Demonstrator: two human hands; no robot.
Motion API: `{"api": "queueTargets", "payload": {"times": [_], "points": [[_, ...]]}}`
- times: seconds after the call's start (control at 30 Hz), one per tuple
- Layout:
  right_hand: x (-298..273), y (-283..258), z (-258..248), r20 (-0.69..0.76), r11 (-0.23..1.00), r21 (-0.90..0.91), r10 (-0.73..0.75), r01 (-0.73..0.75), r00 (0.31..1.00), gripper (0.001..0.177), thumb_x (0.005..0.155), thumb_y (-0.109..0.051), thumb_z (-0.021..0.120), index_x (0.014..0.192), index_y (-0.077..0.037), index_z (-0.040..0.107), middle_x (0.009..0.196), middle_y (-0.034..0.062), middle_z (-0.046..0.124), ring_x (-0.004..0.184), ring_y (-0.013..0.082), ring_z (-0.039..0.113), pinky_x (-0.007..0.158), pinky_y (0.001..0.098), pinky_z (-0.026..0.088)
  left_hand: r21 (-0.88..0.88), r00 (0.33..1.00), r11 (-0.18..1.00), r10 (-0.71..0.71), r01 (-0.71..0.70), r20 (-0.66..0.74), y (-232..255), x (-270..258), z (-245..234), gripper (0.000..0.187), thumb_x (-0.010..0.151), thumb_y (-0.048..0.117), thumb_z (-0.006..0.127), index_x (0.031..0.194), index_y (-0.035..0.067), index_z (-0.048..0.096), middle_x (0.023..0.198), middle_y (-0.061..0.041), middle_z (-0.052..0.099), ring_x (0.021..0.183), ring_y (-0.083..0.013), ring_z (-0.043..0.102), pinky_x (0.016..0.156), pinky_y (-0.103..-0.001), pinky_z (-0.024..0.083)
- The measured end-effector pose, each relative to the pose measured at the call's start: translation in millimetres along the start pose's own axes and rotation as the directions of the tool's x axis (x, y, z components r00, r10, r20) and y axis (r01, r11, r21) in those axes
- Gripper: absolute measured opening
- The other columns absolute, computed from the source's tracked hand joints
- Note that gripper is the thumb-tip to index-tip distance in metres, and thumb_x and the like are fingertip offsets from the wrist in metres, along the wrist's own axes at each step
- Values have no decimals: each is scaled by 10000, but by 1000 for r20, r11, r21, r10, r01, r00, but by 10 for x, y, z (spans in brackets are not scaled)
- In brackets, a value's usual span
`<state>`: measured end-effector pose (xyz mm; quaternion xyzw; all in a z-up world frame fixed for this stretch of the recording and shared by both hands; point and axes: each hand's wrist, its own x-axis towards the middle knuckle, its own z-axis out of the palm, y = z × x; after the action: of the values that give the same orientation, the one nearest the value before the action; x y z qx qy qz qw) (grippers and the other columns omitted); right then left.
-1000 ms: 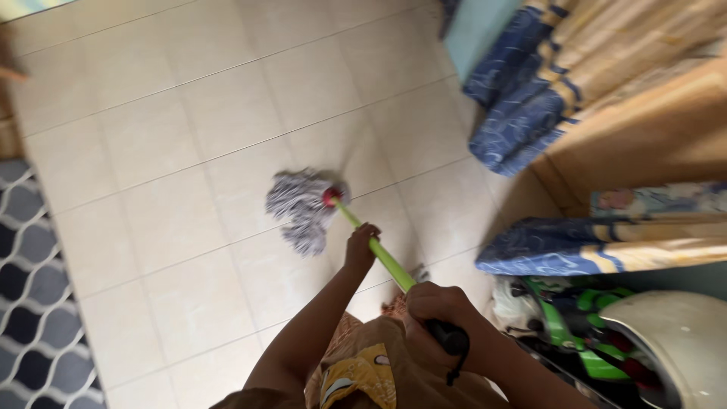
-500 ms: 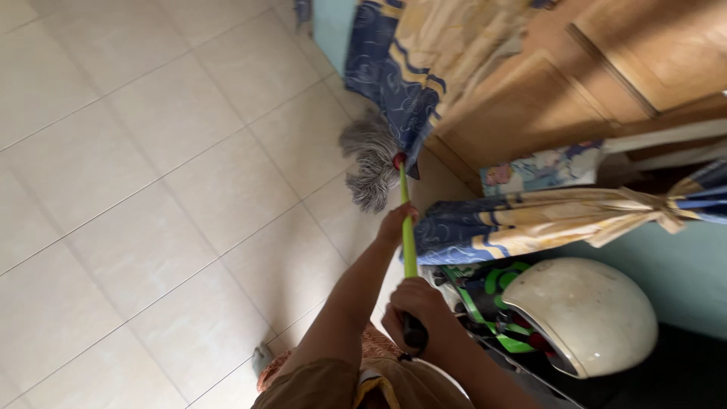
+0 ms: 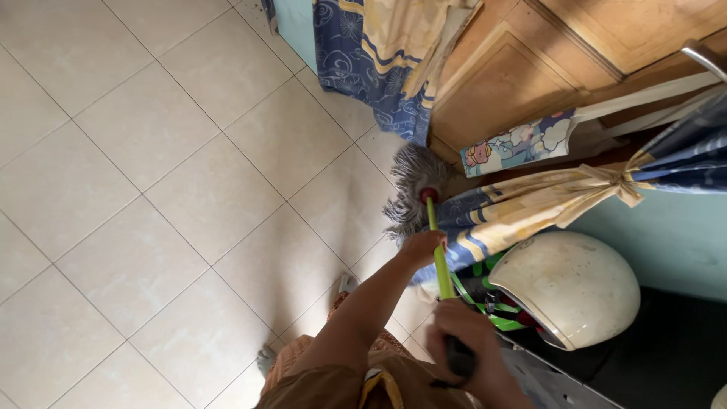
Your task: The person mops the tiled floor of a room by moving a mop back and forth across different sections of the ground.
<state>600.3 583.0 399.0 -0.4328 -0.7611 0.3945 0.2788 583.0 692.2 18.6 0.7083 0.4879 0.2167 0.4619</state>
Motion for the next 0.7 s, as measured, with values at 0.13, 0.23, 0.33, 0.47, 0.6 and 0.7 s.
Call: {"api": "queueTargets", "payload": {"times": [0.13,0.23,0.33,0.47,0.6,0.7], "points": [[40,-152,-363,50,986,167,18,-26,999,204,757,24,638,645,-33,478,630,90,470,585,247,502,613,364,415,57,996,998,-29,34,-89,14,-251,-320,100,841,194,692,910,124,675,995,-99,712,851,-315,741,755,-447,592],[92,-368,-498,166,958,286,-26,-23,986,143,794,-9,660,719,-10,539,690,121,529,651,275,547,647,381,450,12,938,993,-105,116,-330,-42,-708,-490,124,886,190,685,950,90,646,1035,-124,702,816,-378,717,731,-489,585],[194,-549,-475,197,909,414,-127,35,972,111,818,-39,665,800,18,571,740,149,589,717,306,607,734,430,491,1,890,981,-177,196,-420,-73,-1393,-681,138,883,176,720,940,73,649,1012,-139,704,779,-381,722,701,-482,594],[216,-539,-380,249,926,354,-231,134,941,137,822,-65,668,877,47,610,871,191,677,828,333,690,774,410,531,-14,805,951,-270,309,-529,-100,-2225,-856,136,821,124,720,929,57,671,1027,-136,729,749,-343,739,661,-437,608],[226,-118,-72,587,832,463,-28,-307,809,201,875,-51,654,726,15,536,703,126,592,661,239,595,687,345,498,-1,691,802,-515,597,-507,-391,-2992,-764,157,829,186,742,871,49,678,919,-158,731,762,-376,723,674,-463,585],[122,236,297,495,765,596,-113,-243,861,153,899,-62,658,787,20,591,732,116,631,711,194,621,721,325,527,85,684,745,-554,662,-475,-696,-3322,-437,78,855,125,685,847,51,663,882,-152,723,794,-363,719,701,-467,581]]}}
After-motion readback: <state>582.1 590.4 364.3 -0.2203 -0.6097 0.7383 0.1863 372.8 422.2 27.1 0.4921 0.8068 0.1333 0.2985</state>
